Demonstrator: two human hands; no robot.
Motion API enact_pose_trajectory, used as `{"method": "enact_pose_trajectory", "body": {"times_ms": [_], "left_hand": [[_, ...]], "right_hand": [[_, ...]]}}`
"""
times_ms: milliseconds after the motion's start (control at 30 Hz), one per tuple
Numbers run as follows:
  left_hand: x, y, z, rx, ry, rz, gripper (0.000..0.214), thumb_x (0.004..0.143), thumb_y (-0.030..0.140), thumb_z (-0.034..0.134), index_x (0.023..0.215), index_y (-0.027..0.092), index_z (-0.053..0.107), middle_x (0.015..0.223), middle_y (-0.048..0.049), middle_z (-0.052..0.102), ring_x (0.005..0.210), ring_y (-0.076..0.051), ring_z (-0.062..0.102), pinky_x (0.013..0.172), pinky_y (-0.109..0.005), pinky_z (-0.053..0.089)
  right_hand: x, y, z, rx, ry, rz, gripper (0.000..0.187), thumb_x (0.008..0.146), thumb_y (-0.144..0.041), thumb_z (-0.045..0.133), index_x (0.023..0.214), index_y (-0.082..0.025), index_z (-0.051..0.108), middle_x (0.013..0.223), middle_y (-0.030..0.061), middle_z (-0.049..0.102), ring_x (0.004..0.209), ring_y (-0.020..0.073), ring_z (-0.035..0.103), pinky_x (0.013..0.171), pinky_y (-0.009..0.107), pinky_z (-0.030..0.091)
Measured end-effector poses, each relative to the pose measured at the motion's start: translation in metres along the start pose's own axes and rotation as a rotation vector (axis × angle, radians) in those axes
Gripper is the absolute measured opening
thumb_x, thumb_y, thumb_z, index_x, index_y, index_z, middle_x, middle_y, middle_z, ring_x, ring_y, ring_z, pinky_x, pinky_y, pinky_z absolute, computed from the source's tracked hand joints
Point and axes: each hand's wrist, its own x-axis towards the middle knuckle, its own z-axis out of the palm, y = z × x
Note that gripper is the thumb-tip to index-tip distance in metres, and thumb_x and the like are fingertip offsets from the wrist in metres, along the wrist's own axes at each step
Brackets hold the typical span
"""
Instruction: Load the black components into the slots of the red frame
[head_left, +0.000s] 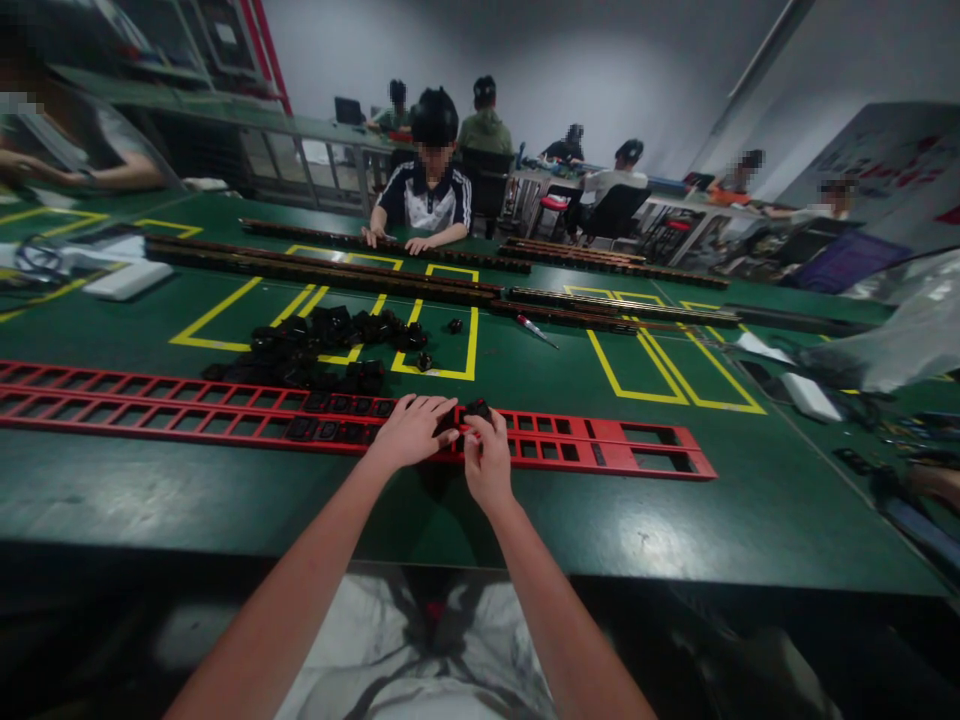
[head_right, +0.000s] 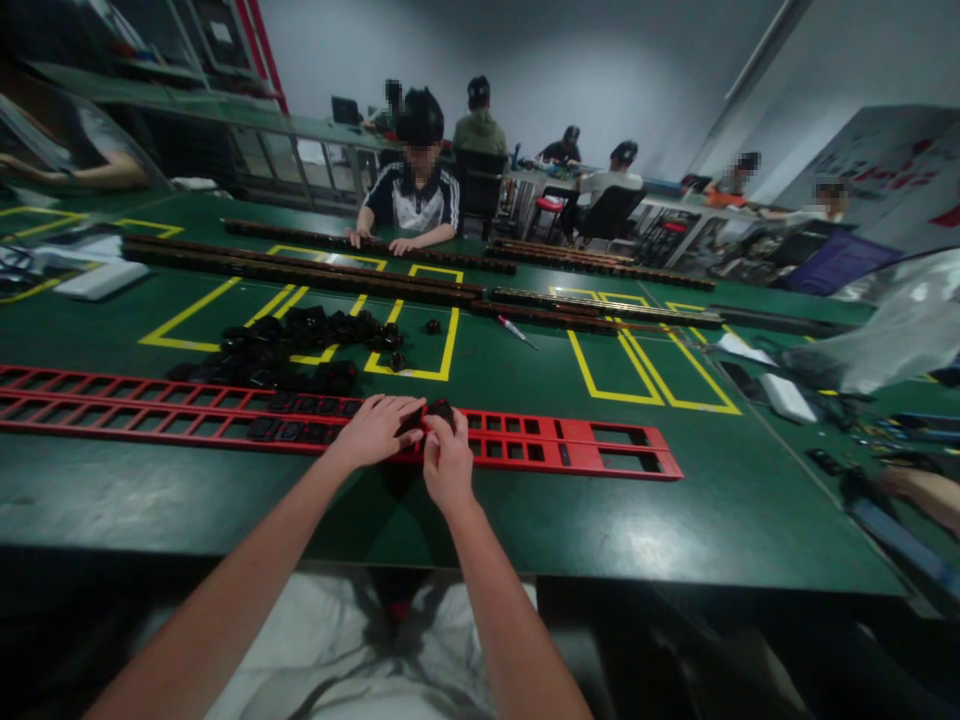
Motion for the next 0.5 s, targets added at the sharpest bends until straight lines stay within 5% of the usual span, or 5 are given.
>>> {"method": "enact_pose_trajectory", "body": {"times_ms": [133, 300, 500], "left_hand": [[0.0007, -0.0016, 0.002, -0.02, 0.019, 0.0, 0.055, 0.099, 0.05, 0.047, 0.149, 0.026, 0.048, 0.15, -0.0092, 0.055, 0.138, -0.029, 0.049, 0.118, -0.052, 0.029], [0.0005, -0.0026, 0.0034, -0.016, 0.031, 0.003, 0.056, 0.101, 0.057, 0.041, 0.148, 0.026, 0.05, 0.148, -0.0097, 0.057, 0.135, -0.029, 0.051, 0.117, -0.051, 0.031], [0.0003, -0.0017, 0.0024, -0.006, 0.036, 0.009, 0.055, 0.102, 0.055, 0.042, 0.147, 0.026, 0.05, 0.148, -0.0091, 0.057, 0.135, -0.028, 0.051, 0.116, -0.05, 0.032]], "right_hand": [[-0.0013, 0.0025, 0.0026, 0.066, 0.054, 0.029, 0.028, 0.096, -0.02, 0.048, 0.123, -0.021, 0.056, 0.136, 0.0148, 0.044, 0.084, 0.0137, 0.065, 0.076, 0.033, 0.059], [-0.0023, 0.0065, 0.0017, 0.139, 0.087, -0.031, 0.014, 0.098, -0.024, 0.049, 0.112, -0.023, 0.049, 0.108, 0.0072, 0.052, 0.086, 0.0163, 0.06, 0.074, 0.031, 0.055], [-0.003, 0.0093, 0.0021, 0.178, 0.078, -0.021, 0.011, 0.098, -0.025, 0.049, 0.108, -0.023, 0.051, 0.114, 0.0084, 0.051, 0.082, 0.0149, 0.058, 0.072, 0.031, 0.052]]}}
